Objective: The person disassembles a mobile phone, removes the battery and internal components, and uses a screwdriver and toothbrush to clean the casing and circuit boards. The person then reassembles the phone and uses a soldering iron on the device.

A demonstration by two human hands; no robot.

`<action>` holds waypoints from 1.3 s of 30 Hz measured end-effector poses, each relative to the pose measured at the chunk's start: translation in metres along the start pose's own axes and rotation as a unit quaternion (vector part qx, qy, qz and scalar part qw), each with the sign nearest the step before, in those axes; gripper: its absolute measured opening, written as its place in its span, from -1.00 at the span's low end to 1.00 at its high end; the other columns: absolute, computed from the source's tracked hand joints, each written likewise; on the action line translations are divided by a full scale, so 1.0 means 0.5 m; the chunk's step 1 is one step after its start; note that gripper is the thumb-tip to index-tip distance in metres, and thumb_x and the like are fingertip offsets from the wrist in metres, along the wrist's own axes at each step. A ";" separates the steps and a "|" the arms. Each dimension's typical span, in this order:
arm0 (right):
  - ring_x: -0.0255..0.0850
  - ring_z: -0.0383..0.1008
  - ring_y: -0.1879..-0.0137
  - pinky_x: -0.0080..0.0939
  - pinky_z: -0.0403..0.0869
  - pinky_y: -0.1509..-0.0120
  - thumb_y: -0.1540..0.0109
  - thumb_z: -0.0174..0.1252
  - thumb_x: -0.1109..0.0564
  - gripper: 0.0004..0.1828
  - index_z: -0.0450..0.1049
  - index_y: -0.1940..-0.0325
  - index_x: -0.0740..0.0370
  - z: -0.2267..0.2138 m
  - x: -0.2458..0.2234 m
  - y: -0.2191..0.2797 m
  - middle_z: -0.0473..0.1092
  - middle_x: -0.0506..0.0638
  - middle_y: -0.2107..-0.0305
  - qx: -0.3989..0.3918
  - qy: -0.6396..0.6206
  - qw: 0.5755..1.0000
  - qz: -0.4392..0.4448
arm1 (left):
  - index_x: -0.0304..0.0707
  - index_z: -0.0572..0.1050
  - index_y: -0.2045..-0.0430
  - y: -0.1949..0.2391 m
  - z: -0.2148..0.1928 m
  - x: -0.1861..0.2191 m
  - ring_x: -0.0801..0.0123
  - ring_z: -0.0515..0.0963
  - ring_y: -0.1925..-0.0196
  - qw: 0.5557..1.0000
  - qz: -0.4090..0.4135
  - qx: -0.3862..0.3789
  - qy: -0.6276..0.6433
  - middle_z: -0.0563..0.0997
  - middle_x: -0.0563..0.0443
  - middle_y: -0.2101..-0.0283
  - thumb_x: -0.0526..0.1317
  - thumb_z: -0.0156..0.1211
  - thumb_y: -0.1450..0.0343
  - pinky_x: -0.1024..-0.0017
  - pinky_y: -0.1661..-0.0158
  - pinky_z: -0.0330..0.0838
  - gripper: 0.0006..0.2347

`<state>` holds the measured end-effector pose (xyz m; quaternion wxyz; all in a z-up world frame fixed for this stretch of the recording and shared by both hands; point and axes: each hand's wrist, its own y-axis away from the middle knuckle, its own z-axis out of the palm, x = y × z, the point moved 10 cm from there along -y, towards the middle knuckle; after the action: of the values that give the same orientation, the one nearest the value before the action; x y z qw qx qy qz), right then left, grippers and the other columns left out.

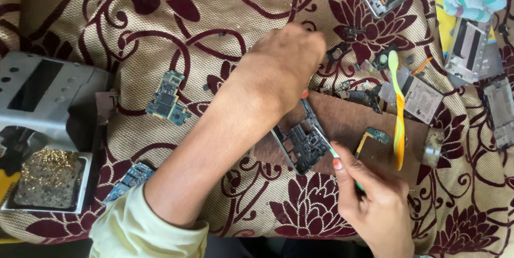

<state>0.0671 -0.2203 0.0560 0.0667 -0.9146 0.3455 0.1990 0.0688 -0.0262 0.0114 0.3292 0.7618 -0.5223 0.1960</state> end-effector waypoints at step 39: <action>-0.33 0.46 0.69 -0.30 0.39 0.61 -0.20 0.24 0.15 -0.74 0.64 0.04 0.19 -0.025 -0.026 -0.060 0.61 0.10 0.41 -0.085 -0.048 0.995 -0.005 | -0.31 0.50 0.26 0.020 -0.004 -0.031 0.02 0.47 -0.11 0.995 0.012 0.081 0.057 0.53 -0.16 0.10 -0.35 0.25 -0.37 0.19 -0.12 0.34 -0.87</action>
<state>0.0821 -0.1931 0.0723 0.0057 -0.9080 0.3194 0.2710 0.0537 -0.0169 0.0058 0.2933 0.7671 -0.4946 0.2845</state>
